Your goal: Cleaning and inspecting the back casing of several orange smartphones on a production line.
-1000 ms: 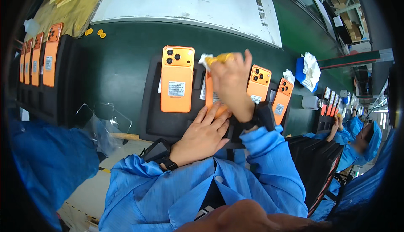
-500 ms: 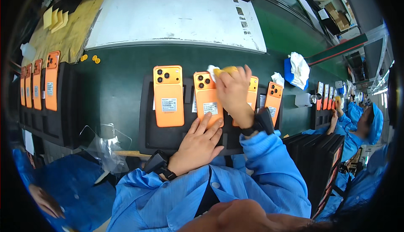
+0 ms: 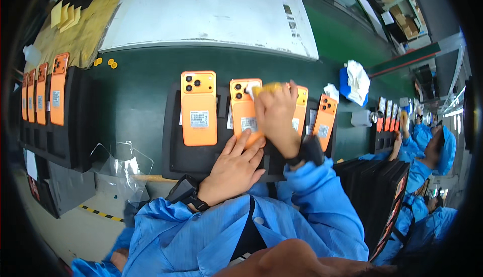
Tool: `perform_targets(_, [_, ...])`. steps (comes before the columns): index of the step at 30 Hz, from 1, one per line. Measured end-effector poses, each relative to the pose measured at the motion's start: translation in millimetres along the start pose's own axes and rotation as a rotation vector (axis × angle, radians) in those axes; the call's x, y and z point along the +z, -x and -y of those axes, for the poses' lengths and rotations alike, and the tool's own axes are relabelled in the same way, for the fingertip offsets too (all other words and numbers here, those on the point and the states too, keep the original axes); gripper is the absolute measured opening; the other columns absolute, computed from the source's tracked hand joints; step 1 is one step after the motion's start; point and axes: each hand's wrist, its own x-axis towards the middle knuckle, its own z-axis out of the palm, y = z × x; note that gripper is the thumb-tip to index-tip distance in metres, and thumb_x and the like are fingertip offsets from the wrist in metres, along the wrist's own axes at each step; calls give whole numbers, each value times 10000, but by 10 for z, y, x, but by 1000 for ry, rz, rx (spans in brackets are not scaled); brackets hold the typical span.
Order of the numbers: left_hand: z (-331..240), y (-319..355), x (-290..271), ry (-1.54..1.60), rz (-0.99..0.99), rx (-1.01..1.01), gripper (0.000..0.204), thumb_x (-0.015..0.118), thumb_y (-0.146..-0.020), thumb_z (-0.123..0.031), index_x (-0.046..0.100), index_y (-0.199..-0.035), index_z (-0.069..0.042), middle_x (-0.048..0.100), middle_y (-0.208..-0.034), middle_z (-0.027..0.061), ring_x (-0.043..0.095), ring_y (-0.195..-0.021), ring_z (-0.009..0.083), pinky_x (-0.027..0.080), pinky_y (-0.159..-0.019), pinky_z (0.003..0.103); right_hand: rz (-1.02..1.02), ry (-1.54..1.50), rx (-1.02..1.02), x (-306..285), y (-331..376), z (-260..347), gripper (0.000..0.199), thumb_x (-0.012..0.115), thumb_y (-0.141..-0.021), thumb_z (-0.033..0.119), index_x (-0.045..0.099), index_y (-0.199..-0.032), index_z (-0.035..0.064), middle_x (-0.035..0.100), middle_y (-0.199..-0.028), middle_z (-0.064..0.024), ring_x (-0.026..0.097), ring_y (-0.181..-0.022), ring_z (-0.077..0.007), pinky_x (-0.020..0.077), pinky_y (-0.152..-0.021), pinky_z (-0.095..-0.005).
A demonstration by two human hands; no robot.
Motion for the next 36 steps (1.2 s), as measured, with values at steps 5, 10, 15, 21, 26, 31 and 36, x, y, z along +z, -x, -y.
perform_targets(5, [25, 54, -21, -12, -40, -23, 473, 695, -879, -353, 677, -1249, -60, 510, -1493, 95, 371, -1439, 375, 334, -1133, 531, 34, 48, 65, -97, -372, -120, 61, 661, -852, 114, 687, -805, 86, 607, -808, -117, 581, -876, -333, 374, -1006, -599])
perform_targets(10, [-31, 15, -8, -62, -43, -51, 452, 691, -877, -377, 693, -1238, -105, 497, -1508, 96, 365, -1444, 365, 345, -1107, 562, 72, -104, 122, -440, 179, -6, 58, 724, -810, 88, 674, -796, 64, 565, -786, -120, 566, -801, -340, 409, -962, -570])
perform_targets(15, [-26, 73, -29, -70, -58, -81, 453, 701, -870, -374, 692, -1251, -128, 478, -1523, 104, 351, -1452, 360, 346, -1098, 591, 18, -226, 95, -547, 232, 180, 64, 754, -812, 45, 709, -855, 28, 542, -773, -123, 530, -778, -346, 434, -773, -479])
perform_targets(21, [9, -78, -312, 552, -290, -44, 495, 700, -903, -242, 602, -1353, -61, 598, -1362, 189, 540, -1280, 389, 442, -1041, 531, -48, -391, 187, -511, 310, 74, 96, 764, -815, 42, 731, -902, 19, 546, -745, -118, 543, -736, -313, 451, -622, -405])
perform_targets(26, [-386, -668, -1615, 1449, -389, 568, 617, 473, -1064, -372, 304, -1568, -58, 675, -948, 200, 664, -869, 282, 585, -792, 438, -26, -457, 230, -547, 364, 60, 99, 758, -816, 33, 734, -911, 20, 551, -724, -118, 534, -693, -300, 439, -605, -395])
perform_targets(31, [-657, -903, -1781, 1455, -384, 574, 705, 513, -1038, -407, 219, -1582, -69, 669, -931, 184, 653, -845, 260, 584, -768, 427, -105, -644, 326, -316, 366, 160, 80, 750, -834, 46, 731, -908, 23, 560, -720, -107, 538, -656, -276, 441, -582, -385])
perform_targets(36, [-693, -1011, -1803, 1510, -330, 611, 805, 554, -1013, -442, 134, -1596, -79, 662, -915, 168, 642, -821, 237, 582, -744, 416, -136, -641, 371, -321, 466, -22, 63, 746, -850, 57, 723, -889, 13, 542, -691, -102, 521, -624, -255, 422, -553, -375])
